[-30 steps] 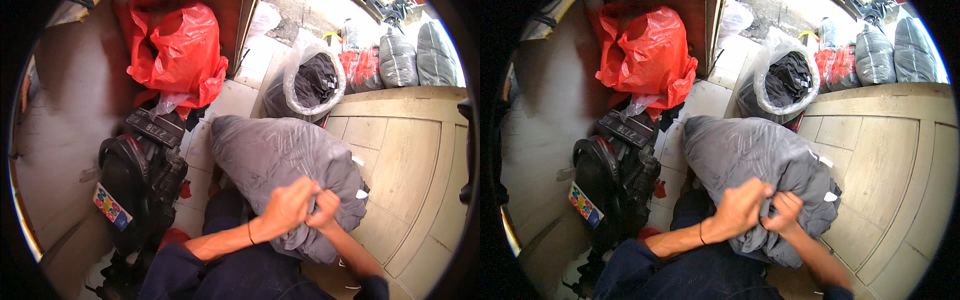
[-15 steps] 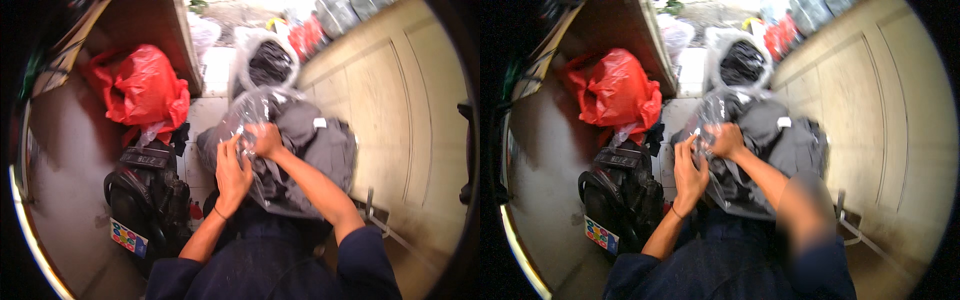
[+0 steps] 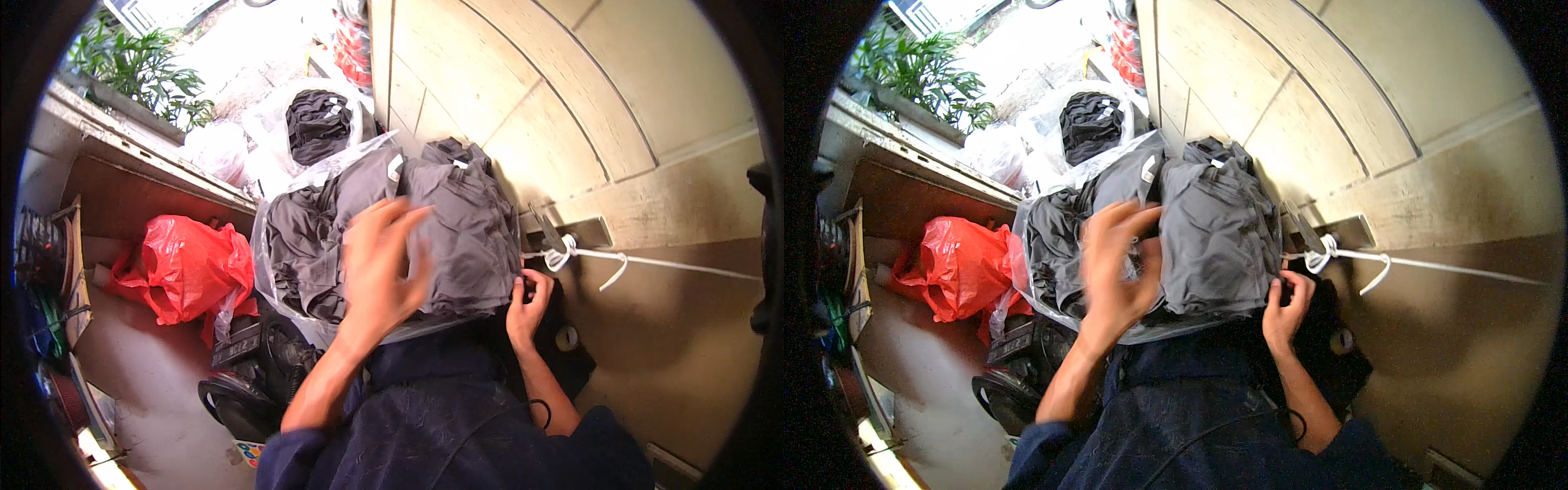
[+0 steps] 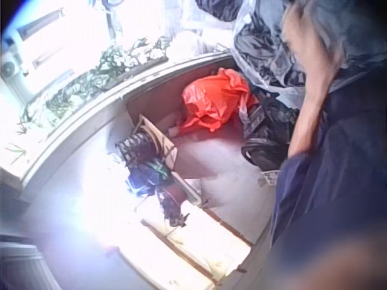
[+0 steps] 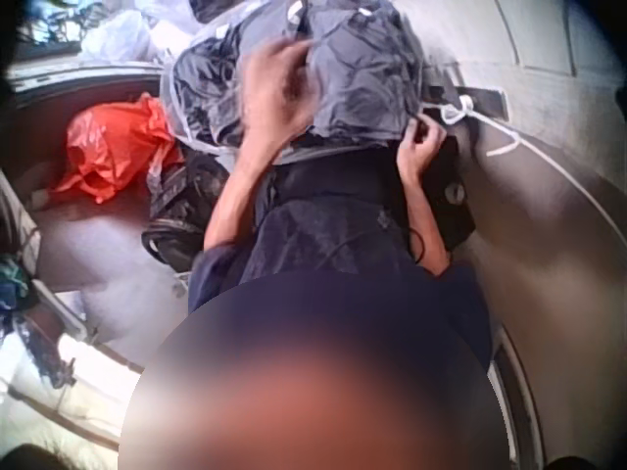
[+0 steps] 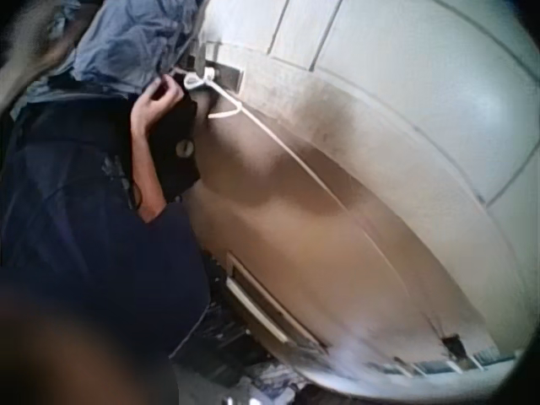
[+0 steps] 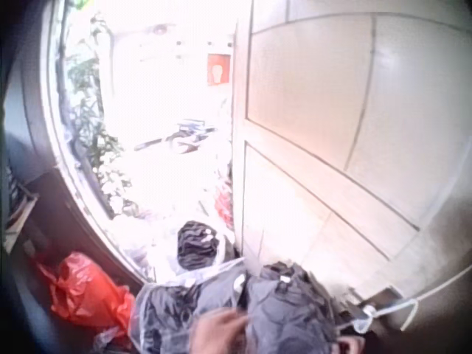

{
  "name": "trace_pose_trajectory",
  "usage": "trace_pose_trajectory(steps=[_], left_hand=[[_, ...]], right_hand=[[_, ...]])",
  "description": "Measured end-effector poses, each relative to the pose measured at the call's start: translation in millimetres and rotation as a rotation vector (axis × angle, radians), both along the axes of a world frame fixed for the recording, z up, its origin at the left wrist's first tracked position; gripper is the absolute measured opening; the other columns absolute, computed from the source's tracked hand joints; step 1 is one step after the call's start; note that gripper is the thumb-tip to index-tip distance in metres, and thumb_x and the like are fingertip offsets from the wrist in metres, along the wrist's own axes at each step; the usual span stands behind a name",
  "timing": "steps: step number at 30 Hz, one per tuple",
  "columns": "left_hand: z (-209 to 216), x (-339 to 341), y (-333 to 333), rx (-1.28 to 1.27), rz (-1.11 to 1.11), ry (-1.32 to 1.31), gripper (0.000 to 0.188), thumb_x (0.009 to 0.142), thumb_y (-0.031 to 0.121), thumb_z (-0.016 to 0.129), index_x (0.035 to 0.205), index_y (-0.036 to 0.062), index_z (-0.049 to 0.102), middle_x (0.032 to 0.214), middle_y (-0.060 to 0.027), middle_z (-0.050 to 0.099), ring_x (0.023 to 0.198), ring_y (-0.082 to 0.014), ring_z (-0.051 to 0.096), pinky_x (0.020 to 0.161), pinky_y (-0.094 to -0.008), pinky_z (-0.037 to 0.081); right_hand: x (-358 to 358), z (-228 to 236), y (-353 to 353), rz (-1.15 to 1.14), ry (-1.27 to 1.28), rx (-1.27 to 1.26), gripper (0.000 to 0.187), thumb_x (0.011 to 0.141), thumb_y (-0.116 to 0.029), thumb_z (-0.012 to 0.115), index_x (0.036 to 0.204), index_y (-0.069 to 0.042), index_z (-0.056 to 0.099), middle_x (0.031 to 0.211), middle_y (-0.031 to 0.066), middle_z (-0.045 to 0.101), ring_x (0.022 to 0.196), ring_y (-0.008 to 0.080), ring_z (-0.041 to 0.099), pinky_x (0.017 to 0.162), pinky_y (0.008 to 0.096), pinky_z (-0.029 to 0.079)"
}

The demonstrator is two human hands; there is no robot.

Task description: The person places folded dark garments into a clear plastic bag, then covers the bag with a red plastic bag. They secure the red bag by wrapping and pressing clear packing tape around it multiple times. The sealed bundle is then moved and set down among other similar packages.

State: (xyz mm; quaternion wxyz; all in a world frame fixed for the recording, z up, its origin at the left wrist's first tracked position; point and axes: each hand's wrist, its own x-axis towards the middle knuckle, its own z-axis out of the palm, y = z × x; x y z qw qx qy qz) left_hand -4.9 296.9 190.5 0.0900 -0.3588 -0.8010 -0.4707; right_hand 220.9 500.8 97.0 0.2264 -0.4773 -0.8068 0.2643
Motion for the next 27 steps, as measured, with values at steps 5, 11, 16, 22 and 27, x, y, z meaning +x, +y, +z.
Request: trace_pose_trajectory(steps=[5,11,16,22,27], left_hand=[[-63.2,19.4,137.8,-0.417,-0.531,0.255,0.057,0.098,0.048,0.069,0.142,0.0101,0.070,0.155,-0.0162,0.058,0.160,-0.0389,0.036,0.133,-0.0627,0.019],[-160.4,43.7,137.6,-0.615,-0.516,0.323,0.064,0.094,0.057,0.071,0.141,0.0136,0.069,0.155,-0.0166,0.057,0.161,-0.0401,0.032,0.135,-0.0672,0.011],[-187.8,30.4,162.6,-0.600,-0.470,0.391,0.060,0.093,0.056,0.074,0.138,0.0165,0.069,0.150,-0.0159,0.059,0.161,-0.0372,0.035,0.135,-0.0655,0.015],[-123.9,34.8,128.2,-0.174,-0.503,0.244,0.057,0.098,0.057,0.071,0.132,0.0113,0.071,0.142,-0.0147,0.066,0.150,-0.0354,0.050,0.130,-0.0596,0.028],[-77.8,85.8,-21.3,-0.589,-0.627,0.447,0.070,0.089,0.061,0.078,0.134,0.0084,0.069,0.135,-0.0150,0.064,0.132,-0.0327,0.057,0.114,-0.0503,0.042]], right_hand=[[13.3,-77.0,53.9,-0.023,0.163,-0.360,0.042,0.104,-0.038,0.079,0.128,-0.007,0.063,0.095,0.0034,0.061,0.079,0.0189,0.058,0.075,0.0381,0.051],[-3.4,-74.0,61.9,-0.186,0.127,-0.585,0.019,0.113,-0.021,0.064,0.107,-0.003,0.061,0.073,-0.0009,0.060,0.064,0.0104,0.053,0.059,0.0317,0.043],[-18.8,-70.2,55.4,0.271,0.226,-0.157,0.013,0.110,-0.016,0.063,0.105,-0.004,0.060,0.085,0.0120,0.071,0.075,0.0242,0.068,0.073,0.0420,0.055],[-9.7,-92.2,98.4,0.147,0.220,-0.419,0.021,0.114,-0.024,0.062,0.117,-0.003,0.064,0.099,0.0090,0.077,0.086,0.0172,0.070,0.081,0.0363,0.055],[-26.4,-99.6,92.0,0.138,0.262,-0.382,0.025,0.111,-0.019,0.065,0.129,-0.001,0.064,0.109,0.0112,0.077,0.095,0.0188,0.072,0.087,0.0343,0.056]])
